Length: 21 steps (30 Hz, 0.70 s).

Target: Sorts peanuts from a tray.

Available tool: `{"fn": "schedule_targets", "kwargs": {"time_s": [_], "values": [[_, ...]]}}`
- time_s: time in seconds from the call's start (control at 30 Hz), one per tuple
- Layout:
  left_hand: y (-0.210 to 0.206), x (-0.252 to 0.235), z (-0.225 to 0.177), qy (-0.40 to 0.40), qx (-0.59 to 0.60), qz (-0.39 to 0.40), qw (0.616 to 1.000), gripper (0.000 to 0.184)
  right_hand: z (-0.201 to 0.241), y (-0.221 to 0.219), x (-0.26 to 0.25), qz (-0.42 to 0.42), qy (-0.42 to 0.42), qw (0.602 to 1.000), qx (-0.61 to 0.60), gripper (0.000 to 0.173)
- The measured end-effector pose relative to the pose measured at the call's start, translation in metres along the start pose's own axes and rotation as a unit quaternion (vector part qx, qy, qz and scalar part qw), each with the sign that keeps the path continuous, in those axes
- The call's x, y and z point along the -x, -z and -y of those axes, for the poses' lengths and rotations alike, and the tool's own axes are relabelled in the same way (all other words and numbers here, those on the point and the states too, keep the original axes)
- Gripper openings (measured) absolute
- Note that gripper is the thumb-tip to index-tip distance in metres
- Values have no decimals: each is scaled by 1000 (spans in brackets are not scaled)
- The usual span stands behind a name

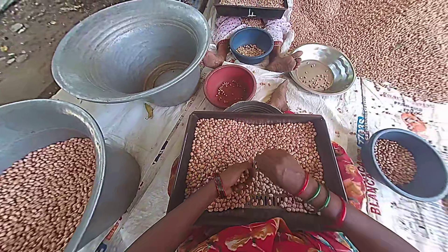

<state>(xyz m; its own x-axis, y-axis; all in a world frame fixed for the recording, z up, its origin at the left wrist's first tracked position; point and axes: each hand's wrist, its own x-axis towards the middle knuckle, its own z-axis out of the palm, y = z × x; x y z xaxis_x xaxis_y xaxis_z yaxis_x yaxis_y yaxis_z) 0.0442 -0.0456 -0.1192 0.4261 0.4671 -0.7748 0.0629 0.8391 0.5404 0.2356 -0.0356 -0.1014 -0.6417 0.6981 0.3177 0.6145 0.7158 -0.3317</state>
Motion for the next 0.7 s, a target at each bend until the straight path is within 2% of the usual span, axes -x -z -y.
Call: {"fn": "schedule_targets", "kwargs": {"time_s": [0.03, 0.07, 0.13, 0.17, 0.2, 0.23, 0.3, 0.37, 0.43, 0.47, 0.53, 0.6, 0.7], "values": [[1, 0, 1, -17, 5, 10, 1000, 45, -9, 8, -5, 56, -56, 997, 15, 18], [2, 2, 0, -33, 12, 10, 999, 43, -15, 17, -11, 157, -131, 979, 28, 22], [2, 5, -3, -58, 41, -6, 997, 40, -21, 25, -27, 375, -260, 888, 55, 32], [3, 5, -5, -68, 57, -10, 996, 39, -23, 21, -27, 416, -285, 861, 71, 33], [5, 5, -6, -75, 68, -11, 995, 38, -23, 15, -23, 413, -292, 858, 86, 32], [5, 5, -8, -77, 74, -14, 994, 38, -23, 9, -15, 381, -284, 875, 96, 30], [5, 6, -10, -71, 77, -23, 994, 38, -25, 0, 3, 256, -232, 936, 75, 24], [5, 5, -11, -61, 73, -23, 995, 40, -17, 12, -4, 212, -203, 955, -42, 24], [6, 2, -8, -49, 74, -17, 996, 45, -4, 20, -18, 152, -123, 971, -138, 23], [7, 1, -6, -48, 85, -16, 995, 47, 0, 21, -28, 125, -86, 977, -149, 24], [9, 0, -5, -67, 113, -11, 991, 51, -4, 20, -54, 118, -82, 981, -131, 29], [12, 4, -9, -112, 163, -18, 980, 48, -22, 6, -80, 114, -126, 979, -113, 29], [22, 11, -15, -203, 263, -33, 943, 45, -37, -33, -97, 141, -164, 969, -118, 33]]}}
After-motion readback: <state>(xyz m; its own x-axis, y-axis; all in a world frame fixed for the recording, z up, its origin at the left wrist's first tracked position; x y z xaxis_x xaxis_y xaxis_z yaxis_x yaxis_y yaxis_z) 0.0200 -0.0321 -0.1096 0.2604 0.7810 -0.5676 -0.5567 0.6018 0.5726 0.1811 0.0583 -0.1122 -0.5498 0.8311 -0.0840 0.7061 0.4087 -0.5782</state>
